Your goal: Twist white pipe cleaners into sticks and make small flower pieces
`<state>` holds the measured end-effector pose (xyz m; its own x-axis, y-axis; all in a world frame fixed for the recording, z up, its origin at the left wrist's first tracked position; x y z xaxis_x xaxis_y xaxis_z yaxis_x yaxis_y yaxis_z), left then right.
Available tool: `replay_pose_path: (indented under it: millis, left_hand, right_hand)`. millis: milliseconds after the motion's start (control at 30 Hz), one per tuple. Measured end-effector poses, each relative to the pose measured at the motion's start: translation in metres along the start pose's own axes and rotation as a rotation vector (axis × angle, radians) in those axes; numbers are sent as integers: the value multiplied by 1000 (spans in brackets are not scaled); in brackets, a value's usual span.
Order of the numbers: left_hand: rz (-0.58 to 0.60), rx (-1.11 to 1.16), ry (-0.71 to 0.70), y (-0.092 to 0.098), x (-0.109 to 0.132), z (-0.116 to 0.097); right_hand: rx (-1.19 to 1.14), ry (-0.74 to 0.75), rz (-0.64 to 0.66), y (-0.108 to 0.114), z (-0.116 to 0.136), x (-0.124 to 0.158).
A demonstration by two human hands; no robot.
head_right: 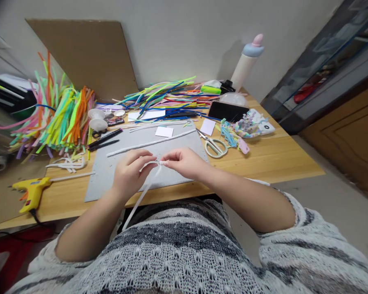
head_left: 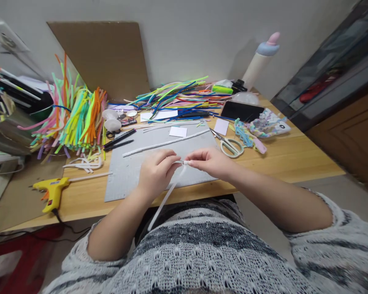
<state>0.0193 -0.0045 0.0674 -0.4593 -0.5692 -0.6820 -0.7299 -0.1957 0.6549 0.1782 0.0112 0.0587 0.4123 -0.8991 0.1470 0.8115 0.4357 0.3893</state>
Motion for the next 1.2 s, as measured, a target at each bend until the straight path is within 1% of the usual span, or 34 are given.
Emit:
replay_pose_path:
  millis: [200,367,500,700,800,933,1000,1067,1200]
  left_hand:
    - [-48,-26,-32,-1,4,0]
    - [-41,-42,-38,-1,4,0]
    - [-50,-39,-28,0,4,-3]
    - [-93,-7,4,-3,5,-8]
    - [-66,49,46,-6,6,-6]
    - [13,106,162,-9,8,3]
    - [15,118,207,-9,8,7]
    - [10,137,202,-8,8,8]
    - [22,218,128,-7,6,4]
  right_hand:
    - [-14,20,-13,-3,-6,0]
    - [12,21,-11,-3,-5,2]
    - [34,6,-14,-4,-6,3]
    - [14,50,-19,-7,-7,3]
    - [28,55,-35,-7,-8,3]
    - [65,66,-66,-4,-10,2]
    - [82,78,-75,-4,-10,3]
    - [86,86,-70,-5,-10,3]
    - [48,66,-28,-7,-8,3]
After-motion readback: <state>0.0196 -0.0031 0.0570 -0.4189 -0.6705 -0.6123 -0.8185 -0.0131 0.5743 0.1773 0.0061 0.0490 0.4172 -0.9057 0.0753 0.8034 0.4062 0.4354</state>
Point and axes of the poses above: each hand's wrist, its own x-axis away from the middle knuckle, its own y-axis out of the back of the hand, z = x × y, the point moved 4 cm from there along -x, towards the middle knuckle, and after that the axes turned 7 degrees about x, right-handed, at the moved point
